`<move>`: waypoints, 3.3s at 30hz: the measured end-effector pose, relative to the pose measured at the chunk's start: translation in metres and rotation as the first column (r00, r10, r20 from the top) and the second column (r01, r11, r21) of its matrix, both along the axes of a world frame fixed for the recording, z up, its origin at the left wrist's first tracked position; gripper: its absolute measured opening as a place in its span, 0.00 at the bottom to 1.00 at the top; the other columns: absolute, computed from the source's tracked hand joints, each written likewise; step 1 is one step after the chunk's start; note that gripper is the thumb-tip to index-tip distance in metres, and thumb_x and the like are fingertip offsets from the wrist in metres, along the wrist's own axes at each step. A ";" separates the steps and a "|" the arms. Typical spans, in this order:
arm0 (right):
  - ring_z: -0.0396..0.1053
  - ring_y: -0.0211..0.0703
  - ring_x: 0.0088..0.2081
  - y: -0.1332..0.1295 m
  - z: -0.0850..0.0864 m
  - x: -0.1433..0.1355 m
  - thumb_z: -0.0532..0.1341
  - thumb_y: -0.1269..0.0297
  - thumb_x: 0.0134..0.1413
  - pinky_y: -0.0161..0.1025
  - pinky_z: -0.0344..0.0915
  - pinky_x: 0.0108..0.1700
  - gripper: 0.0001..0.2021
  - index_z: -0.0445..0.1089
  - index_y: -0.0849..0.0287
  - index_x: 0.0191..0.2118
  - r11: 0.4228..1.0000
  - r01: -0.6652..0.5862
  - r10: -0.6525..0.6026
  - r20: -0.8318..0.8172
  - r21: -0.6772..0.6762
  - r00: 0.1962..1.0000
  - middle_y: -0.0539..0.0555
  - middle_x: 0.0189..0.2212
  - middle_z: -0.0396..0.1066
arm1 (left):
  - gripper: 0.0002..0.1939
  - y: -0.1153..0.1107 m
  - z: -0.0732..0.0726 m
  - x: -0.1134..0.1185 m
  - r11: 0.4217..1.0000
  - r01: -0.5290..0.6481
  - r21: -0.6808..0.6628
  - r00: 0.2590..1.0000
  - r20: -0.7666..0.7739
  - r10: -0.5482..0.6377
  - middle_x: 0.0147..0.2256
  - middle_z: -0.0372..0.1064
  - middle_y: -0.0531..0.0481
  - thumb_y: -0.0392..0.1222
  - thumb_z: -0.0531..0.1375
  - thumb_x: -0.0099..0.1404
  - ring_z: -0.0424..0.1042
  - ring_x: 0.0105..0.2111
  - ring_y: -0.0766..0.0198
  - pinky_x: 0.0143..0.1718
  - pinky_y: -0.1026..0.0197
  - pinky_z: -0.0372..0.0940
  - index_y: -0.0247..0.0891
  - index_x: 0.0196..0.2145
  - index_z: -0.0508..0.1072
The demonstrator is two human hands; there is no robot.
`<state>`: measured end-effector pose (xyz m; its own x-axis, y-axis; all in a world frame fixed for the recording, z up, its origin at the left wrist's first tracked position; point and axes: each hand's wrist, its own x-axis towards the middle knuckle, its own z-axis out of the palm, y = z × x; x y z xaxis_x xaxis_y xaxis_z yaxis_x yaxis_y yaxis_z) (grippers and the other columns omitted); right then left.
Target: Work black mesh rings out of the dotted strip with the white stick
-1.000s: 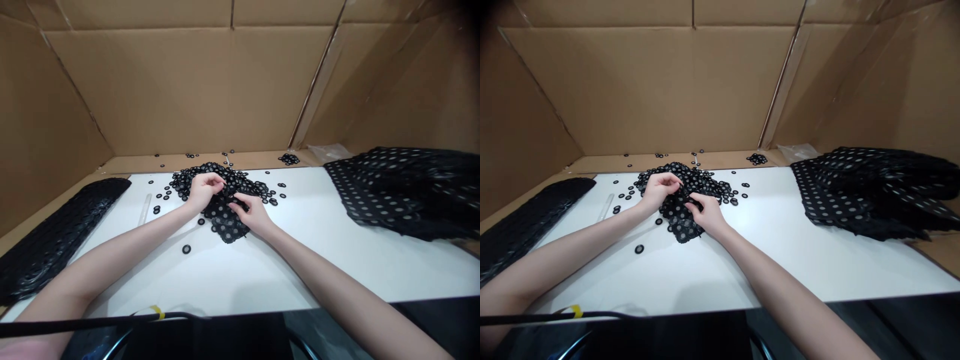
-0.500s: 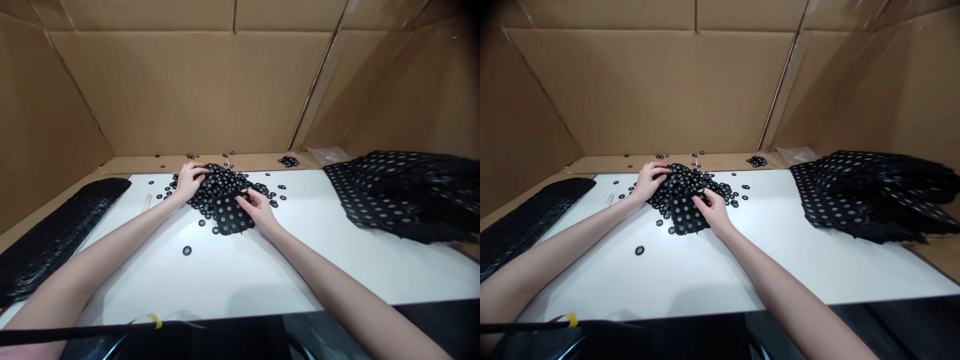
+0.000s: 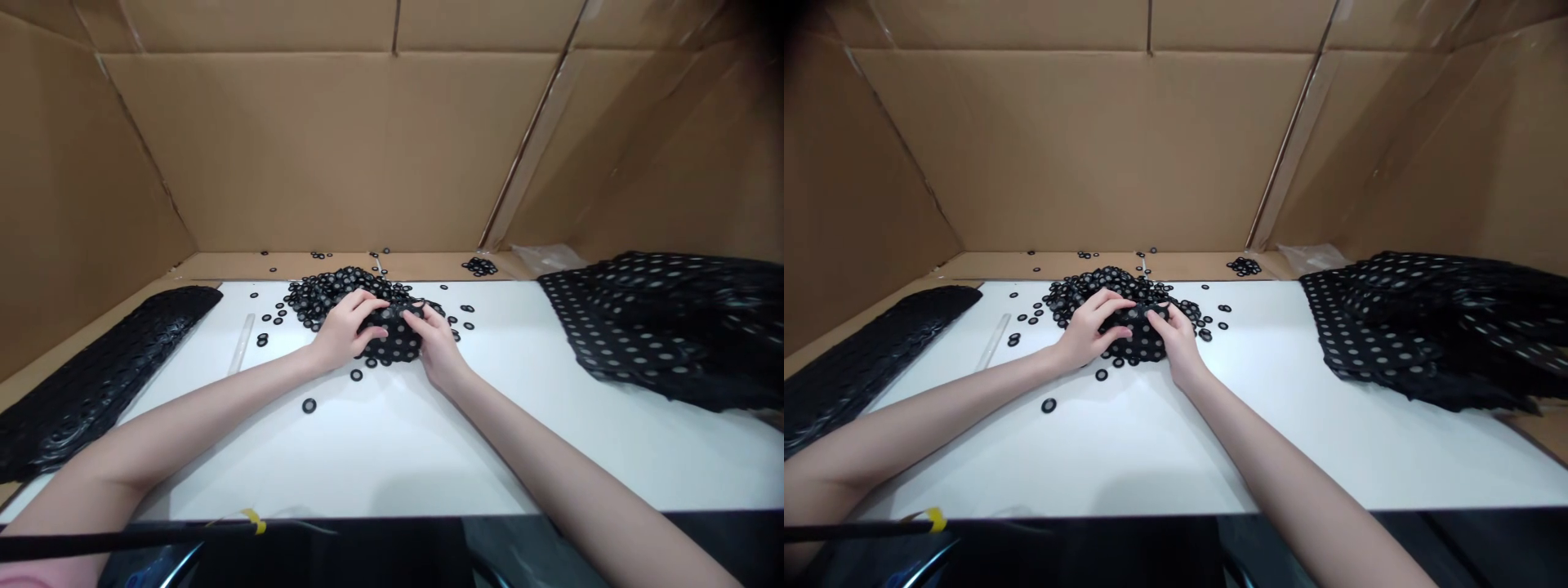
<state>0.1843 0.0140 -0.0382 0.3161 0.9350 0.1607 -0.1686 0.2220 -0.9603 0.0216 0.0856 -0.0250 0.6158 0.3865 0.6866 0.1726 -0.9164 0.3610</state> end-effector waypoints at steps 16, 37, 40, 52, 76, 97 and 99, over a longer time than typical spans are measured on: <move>0.60 0.40 0.33 -0.003 0.001 -0.003 0.66 0.56 0.44 0.37 0.56 0.35 0.12 0.66 0.56 0.30 0.998 -0.059 0.058 0.050 0.028 0.997 0.48 0.29 0.64 | 0.09 0.006 -0.010 0.006 0.876 0.045 -0.480 0.987 0.157 0.035 0.31 0.71 0.51 0.34 0.69 0.50 0.70 0.33 0.63 0.36 0.62 0.62 0.35 0.30 0.74; 0.58 0.39 0.30 -0.003 0.001 -0.003 0.64 0.52 0.47 0.37 0.56 0.33 0.14 0.63 0.56 0.29 0.998 -0.018 0.005 0.221 0.056 0.975 0.47 0.26 0.60 | 0.02 0.008 -0.002 0.002 0.993 -0.023 -0.115 0.993 0.115 0.036 0.35 0.70 0.48 0.38 0.67 0.55 0.65 0.39 0.59 0.44 0.55 0.61 0.39 0.29 0.79; 0.59 0.39 0.31 -0.002 0.000 -0.003 0.65 0.52 0.46 0.38 0.57 0.34 0.14 0.64 0.56 0.31 0.996 -0.010 -0.012 0.254 0.084 0.967 0.48 0.27 0.62 | 0.06 0.009 0.004 0.001 0.997 -0.057 -0.056 0.990 0.129 0.064 0.33 0.69 0.48 0.37 0.67 0.55 0.65 0.37 0.60 0.42 0.55 0.62 0.39 0.34 0.80; 0.61 0.42 0.30 0.002 -0.009 -0.001 0.68 0.58 0.41 0.39 0.59 0.34 0.13 0.63 0.56 0.28 0.990 0.020 -0.078 0.427 0.139 0.901 0.48 0.26 0.65 | 0.07 0.033 0.013 0.008 0.675 0.091 -0.732 0.909 0.338 0.245 0.23 0.72 0.50 0.40 0.67 0.44 0.67 0.24 0.66 0.28 0.62 0.63 0.34 0.21 0.74; 0.64 0.43 0.29 0.008 -0.014 0.003 0.67 0.54 0.40 0.40 0.63 0.33 0.14 0.68 0.58 0.29 0.995 -0.001 -0.042 0.439 0.098 0.898 0.51 0.26 0.69 | 0.12 0.010 0.005 0.006 0.990 0.143 -0.015 0.988 0.057 -0.142 0.43 0.71 0.44 0.35 0.53 0.67 0.71 0.43 0.61 0.47 0.58 0.65 0.36 0.47 0.68; 0.54 0.36 0.22 0.001 -0.007 -0.004 0.62 0.60 0.44 0.37 0.52 0.26 0.10 0.67 0.59 0.20 0.994 -0.014 -0.047 0.545 0.107 0.837 0.47 0.17 0.60 | 0.08 0.003 0.001 0.015 0.912 0.228 -0.341 0.971 0.144 -0.189 0.33 0.74 0.47 0.38 0.61 0.60 0.71 0.34 0.62 0.38 0.61 0.65 0.36 0.37 0.78; 0.56 0.37 0.23 0.001 -0.007 -0.003 0.62 0.59 0.43 0.37 0.54 0.27 0.09 0.68 0.59 0.21 0.994 -0.027 -0.032 0.533 0.103 0.845 0.48 0.19 0.63 | 0.09 0.008 -0.001 0.015 0.882 0.263 -0.390 0.962 0.176 -0.209 0.34 0.74 0.47 0.36 0.62 0.58 0.72 0.35 0.62 0.38 0.61 0.65 0.36 0.37 0.78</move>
<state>0.1810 0.0151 -0.0450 0.1558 0.9031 0.4002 0.3637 0.3243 -0.8732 0.0363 0.0934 -0.0261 0.6437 0.5014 0.5781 -0.1017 -0.6926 0.7141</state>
